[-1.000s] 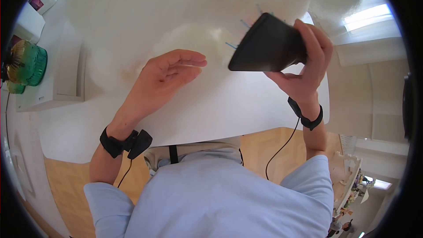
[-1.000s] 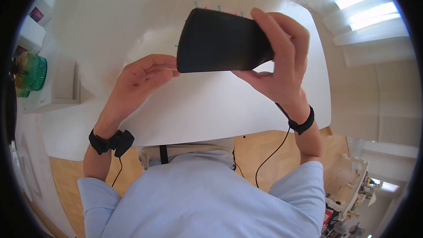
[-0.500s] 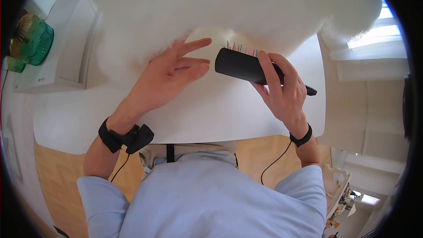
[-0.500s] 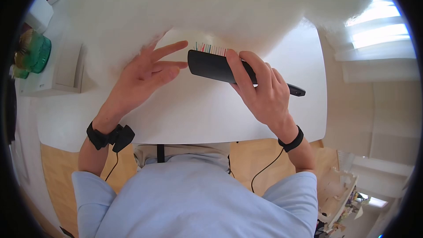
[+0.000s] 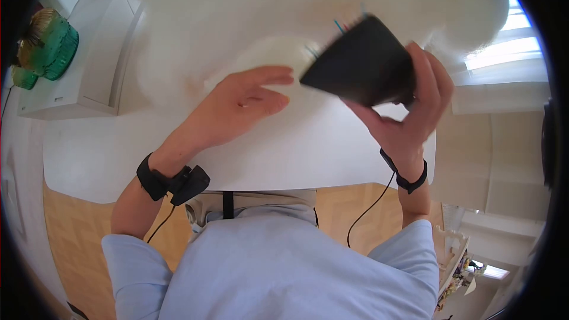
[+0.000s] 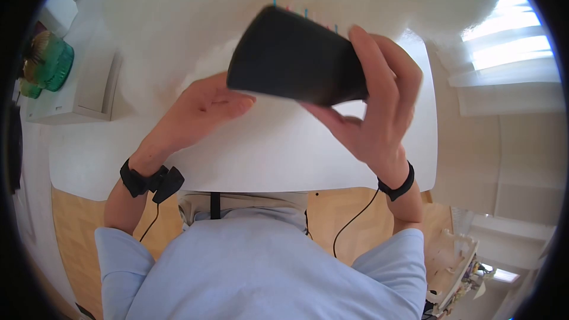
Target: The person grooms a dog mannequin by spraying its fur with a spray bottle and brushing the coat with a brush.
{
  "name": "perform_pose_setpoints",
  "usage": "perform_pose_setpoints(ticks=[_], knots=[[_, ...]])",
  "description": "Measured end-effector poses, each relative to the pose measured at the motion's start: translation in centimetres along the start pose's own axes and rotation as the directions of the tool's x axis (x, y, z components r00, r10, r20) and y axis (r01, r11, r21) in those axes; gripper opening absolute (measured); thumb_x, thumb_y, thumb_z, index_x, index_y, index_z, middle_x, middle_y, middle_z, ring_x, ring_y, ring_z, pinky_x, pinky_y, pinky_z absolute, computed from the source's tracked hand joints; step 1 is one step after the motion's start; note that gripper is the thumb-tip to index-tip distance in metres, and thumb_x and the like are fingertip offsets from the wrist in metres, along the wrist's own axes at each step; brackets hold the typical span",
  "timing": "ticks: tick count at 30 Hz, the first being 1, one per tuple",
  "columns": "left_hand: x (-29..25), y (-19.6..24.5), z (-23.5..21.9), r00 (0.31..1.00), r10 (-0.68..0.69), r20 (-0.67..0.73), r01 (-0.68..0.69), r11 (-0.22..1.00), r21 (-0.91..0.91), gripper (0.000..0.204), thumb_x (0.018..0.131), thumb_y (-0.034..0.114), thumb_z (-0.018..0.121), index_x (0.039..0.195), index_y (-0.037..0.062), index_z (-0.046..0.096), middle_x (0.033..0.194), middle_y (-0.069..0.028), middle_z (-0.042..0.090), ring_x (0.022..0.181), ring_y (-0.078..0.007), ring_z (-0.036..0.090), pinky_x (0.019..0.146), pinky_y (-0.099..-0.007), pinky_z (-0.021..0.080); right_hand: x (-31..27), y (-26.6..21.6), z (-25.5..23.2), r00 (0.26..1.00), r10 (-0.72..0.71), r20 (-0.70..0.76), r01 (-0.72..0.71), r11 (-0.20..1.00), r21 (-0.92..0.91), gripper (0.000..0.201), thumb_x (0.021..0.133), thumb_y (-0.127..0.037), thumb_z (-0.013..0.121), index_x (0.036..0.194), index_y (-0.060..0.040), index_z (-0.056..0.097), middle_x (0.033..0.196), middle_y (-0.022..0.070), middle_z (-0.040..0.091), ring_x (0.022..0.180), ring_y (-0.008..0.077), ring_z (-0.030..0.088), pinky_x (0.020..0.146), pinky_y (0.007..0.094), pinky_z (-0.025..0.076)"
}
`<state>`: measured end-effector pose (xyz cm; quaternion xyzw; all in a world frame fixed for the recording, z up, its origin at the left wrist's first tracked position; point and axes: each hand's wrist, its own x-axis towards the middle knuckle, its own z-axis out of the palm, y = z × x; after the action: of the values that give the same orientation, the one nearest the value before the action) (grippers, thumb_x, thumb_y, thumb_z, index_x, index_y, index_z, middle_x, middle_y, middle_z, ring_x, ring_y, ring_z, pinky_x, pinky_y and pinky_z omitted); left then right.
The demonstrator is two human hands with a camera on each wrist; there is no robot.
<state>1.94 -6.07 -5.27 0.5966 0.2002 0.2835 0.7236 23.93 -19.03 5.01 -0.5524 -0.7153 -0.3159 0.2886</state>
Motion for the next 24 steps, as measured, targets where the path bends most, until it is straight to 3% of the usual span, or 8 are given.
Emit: perform_pose_setpoints(ticks=[2,3,7,10,12,15,18,24], knots=[[0.0,0.6,-0.5,0.961,-0.094,0.258,0.062,0.99,0.129,0.038,0.102,0.011,0.061,0.138,0.0015,0.06,0.131,-0.0146,0.07,0.116,-0.0236,0.069,0.099,-0.0355,0.053,0.2,0.8,2.3,0.999,-0.032,0.004,0.032,0.999,0.031,0.087,0.061,-0.023,0.1,0.136,-0.0037,0.061,0.127,0.012,0.058,0.101,0.0253,0.065,0.069,0.0318,0.06],[-0.1,0.4,-0.4,0.961,-0.073,0.265,0.044,0.993,0.113,0.037,0.102,0.011,0.06,0.138,0.0009,0.061,0.129,-0.0138,0.07,0.114,-0.0224,0.07,0.097,-0.0334,0.053,0.0,0.8,2.7,0.999,-0.038,0.003,0.038,0.999,0.038,0.087,0.061,-0.023,0.1,0.136,-0.0037,0.061,0.127,0.012,0.058,0.101,0.0253,0.065,0.069,0.0318,0.06],[0.0,0.3,-0.6,0.976,-0.002,0.217,-0.028,0.99,0.136,0.037,0.103,0.011,0.059,0.139,0.0011,0.059,0.13,-0.0133,0.069,0.113,-0.0218,0.07,0.095,-0.0324,0.053,-1.0,0.6,3.5,0.994,-0.104,0.032,0.105,0.994,-0.043,0.084,0.061,-0.02,0.099,0.135,-0.0051,0.061,0.127,0.0115,0.057,0.1,0.0233,0.065,0.063,0.0304,0.06],[-0.1,1.3,-0.3,0.995,0.064,0.071,-0.063,0.998,-0.014,0.034,0.105,0.01,0.056,0.137,-0.0021,0.058,0.136,-0.0115,0.066,0.12,-0.0204,0.065,0.103,-0.0354,0.051,-1.7,0.9,3.0,0.992,-0.127,0.006,0.127,0.992,-0.026,0.082,0.062,-0.019,0.099,0.134,-0.0046,0.061,0.129,0.0127,0.055,0.101,0.0242,0.065,0.064,0.0305,0.06],[-0.2,1.4,-0.6,0.992,0.123,-0.033,-0.114,0.974,0.195,0.044,0.104,0.016,0.059,0.145,0.0016,0.052,0.139,-0.0132,0.064,0.122,-0.025,0.066,0.097,-0.0335,0.053,-2.1,1.2,2.8,0.99,-0.136,-0.032,0.137,0.99,0.017,0.081,0.062,-0.018,0.099,0.133,-0.0043,0.061,0.13,0.0132,0.053,0.101,0.0246,0.065,0.064,0.0306,0.06],[-0.2,0.9,-0.2,0.974,0.221,-0.057,-0.201,0.947,0.249,0.049,0.105,0.022,0.061,0.149,0.0024,0.047,0.149,-0.0137,0.055,0.134,-0.0318,0.058,0.1,-0.0375,0.052,-2.1,1.4,2.6,0.989,-0.055,-0.14,0.082,0.978,0.192,0.082,0.062,-0.017,0.099,0.134,-0.0039,0.06,0.132,0.014,0.05,0.101,0.0251,0.065,0.065,0.0307,0.06],[-0.6,-0.5,0.3,0.97,0.232,-0.07,-0.222,0.967,0.123,0.056,0.105,0.026,0.062,0.152,0.0033,0.042,0.156,-0.0141,0.048,0.14,-0.0372,0.052,0.102,-0.0417,0.051,-1.1,1.0,2.7,0.996,-0.046,-0.075,0.059,0.984,0.17,0.084,0.062,-0.018,0.099,0.135,-0.004,0.059,0.132,0.0132,0.051,0.1,0.0244,0.065,0.065,0.031,0.06],[-0.4,0.0,-0.5,0.986,0.166,-0.033,-0.162,0.981,0.106,0.057,0.105,0.022,0.061,0.154,0.0033,0.038,0.157,-0.0142,0.048,0.138,-0.0367,0.054,0.106,-0.0412,0.051,-2.2,0.4,4.5,0.993,-0.033,0.114,0.026,0.997,0.066,0.087,0.061,-0.019,0.097,0.137,-0.0067,0.058,0.127,0.0103,0.059,0.095,0.0228,0.067,0.06,0.0307,0.06]])
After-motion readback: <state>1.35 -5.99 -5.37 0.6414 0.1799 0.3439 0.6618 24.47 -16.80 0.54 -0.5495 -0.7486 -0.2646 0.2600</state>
